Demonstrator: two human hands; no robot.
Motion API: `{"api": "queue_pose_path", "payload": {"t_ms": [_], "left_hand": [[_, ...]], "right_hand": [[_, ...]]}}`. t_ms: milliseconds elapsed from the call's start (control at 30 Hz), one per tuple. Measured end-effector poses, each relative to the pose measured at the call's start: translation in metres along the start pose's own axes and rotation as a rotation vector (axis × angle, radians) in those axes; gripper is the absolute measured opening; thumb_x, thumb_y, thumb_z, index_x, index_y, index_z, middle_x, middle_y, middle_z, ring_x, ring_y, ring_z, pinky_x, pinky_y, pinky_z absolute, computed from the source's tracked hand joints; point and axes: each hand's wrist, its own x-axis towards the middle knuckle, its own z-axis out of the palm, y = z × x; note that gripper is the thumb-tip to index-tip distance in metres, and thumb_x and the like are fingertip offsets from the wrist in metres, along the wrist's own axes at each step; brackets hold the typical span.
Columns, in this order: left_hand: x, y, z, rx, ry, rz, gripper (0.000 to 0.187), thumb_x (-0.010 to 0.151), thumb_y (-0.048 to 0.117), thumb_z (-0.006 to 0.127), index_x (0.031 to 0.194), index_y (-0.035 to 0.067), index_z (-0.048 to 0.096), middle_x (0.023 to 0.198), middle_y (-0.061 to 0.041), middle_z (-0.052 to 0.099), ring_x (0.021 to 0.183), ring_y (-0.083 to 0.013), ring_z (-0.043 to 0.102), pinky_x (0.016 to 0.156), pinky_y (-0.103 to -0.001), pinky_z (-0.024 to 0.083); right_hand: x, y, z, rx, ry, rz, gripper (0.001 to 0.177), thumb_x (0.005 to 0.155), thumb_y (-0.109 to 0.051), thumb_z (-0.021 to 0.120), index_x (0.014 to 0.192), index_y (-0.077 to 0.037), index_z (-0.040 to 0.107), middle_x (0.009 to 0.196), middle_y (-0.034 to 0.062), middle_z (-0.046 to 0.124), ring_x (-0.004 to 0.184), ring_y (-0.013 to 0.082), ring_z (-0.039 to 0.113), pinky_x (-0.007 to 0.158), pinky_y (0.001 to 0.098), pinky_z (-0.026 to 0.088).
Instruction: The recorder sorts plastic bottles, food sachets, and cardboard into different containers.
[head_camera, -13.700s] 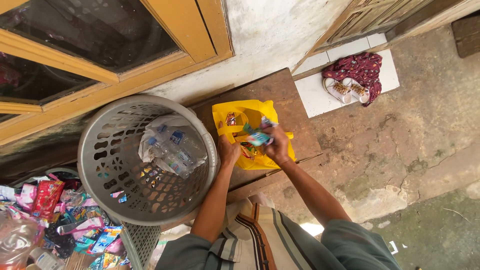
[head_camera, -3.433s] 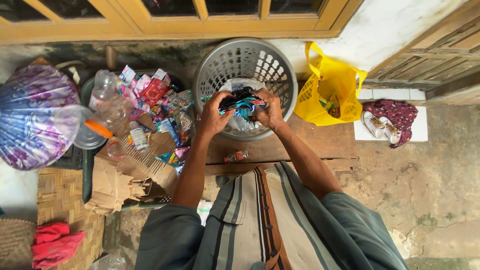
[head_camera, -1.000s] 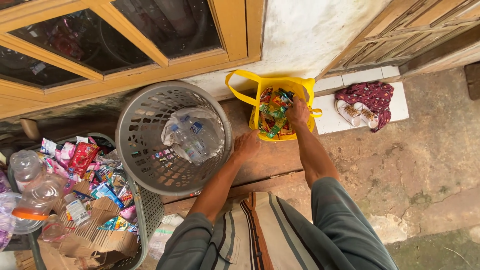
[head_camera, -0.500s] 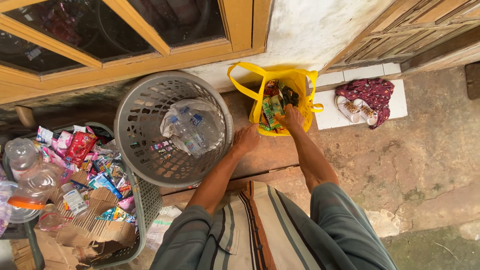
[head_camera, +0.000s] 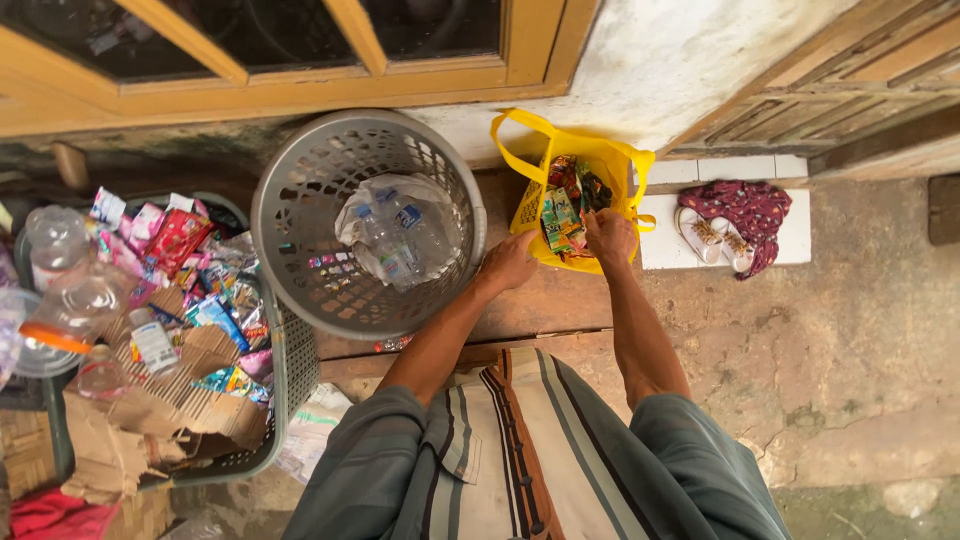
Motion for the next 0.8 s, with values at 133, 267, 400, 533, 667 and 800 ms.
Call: {"api": "queue_pose_path", "payload": {"t_ms": [133, 267, 400, 533, 667, 800], "left_hand": [[-0.017, 0.008, -0.015, -0.128, 0.130, 0.109, 0.056, 0.087, 0.019, 0.068, 0.140, 0.005, 0.054, 0.135, -0.019, 0.064, 0.110, -0.0355, 0.069, 0.098, -0.045, 0.053], [-0.028, 0.002, -0.030, -0.290, 0.250, 0.271, 0.038, 0.089, 0.014, 0.068, 0.125, 0.001, 0.063, 0.119, -0.020, 0.071, 0.091, -0.0288, 0.077, 0.083, -0.040, 0.061], [-0.053, -0.005, -0.055, -0.370, 0.365, 0.367, 0.021, 0.093, 0.014, 0.069, 0.108, 0.000, 0.067, 0.104, -0.016, 0.074, 0.084, -0.0228, 0.076, 0.076, -0.035, 0.063], [-0.095, -0.018, -0.092, -0.371, 0.448, 0.317, 0.017, 0.093, 0.016, 0.070, 0.099, 0.000, 0.068, 0.094, -0.013, 0.076, 0.081, -0.0214, 0.076, 0.074, -0.035, 0.062], [-0.127, -0.062, -0.115, -0.411, 0.562, 0.288, 0.018, 0.096, 0.019, 0.070, 0.095, 0.001, 0.067, 0.091, -0.012, 0.074, 0.081, -0.0211, 0.075, 0.073, -0.034, 0.061], [-0.164, -0.099, -0.132, -0.444, 0.637, 0.178, 0.021, 0.096, 0.023, 0.069, 0.095, 0.002, 0.067, 0.088, -0.009, 0.073, 0.078, -0.0189, 0.075, 0.070, -0.033, 0.059]], "right_hand": [[-0.005, -0.006, -0.004, 0.042, 0.049, -0.046, 0.030, 0.091, -0.039, 0.072, 0.091, -0.010, 0.079, 0.084, 0.0119, 0.077, 0.085, 0.0351, 0.071, 0.077, 0.0475, 0.054], [-0.008, -0.017, -0.005, 0.154, 0.084, -0.098, 0.030, 0.091, -0.037, 0.072, 0.092, -0.008, 0.078, 0.085, 0.0127, 0.076, 0.081, 0.0323, 0.073, 0.076, 0.0449, 0.055], [-0.023, -0.033, -0.003, 0.192, 0.115, -0.144, 0.030, 0.093, -0.035, 0.074, 0.091, -0.005, 0.076, 0.079, 0.0121, 0.073, 0.075, 0.0311, 0.070, 0.071, 0.0442, 0.053], [-0.051, -0.072, -0.012, 0.269, 0.064, -0.169, 0.025, 0.092, -0.031, 0.073, 0.096, -0.006, 0.075, 0.073, 0.0112, 0.070, 0.069, 0.0279, 0.069, 0.069, 0.0423, 0.053], [-0.060, -0.104, 0.001, 0.259, 0.084, -0.256, 0.022, 0.090, -0.027, 0.075, 0.095, -0.006, 0.076, 0.071, 0.0120, 0.070, 0.067, 0.0272, 0.067, 0.067, 0.0414, 0.052], [-0.074, -0.137, 0.014, 0.258, 0.115, -0.371, 0.025, 0.092, -0.030, 0.076, 0.092, -0.005, 0.076, 0.074, 0.0124, 0.071, 0.067, 0.0261, 0.067, 0.066, 0.0409, 0.052]]}}
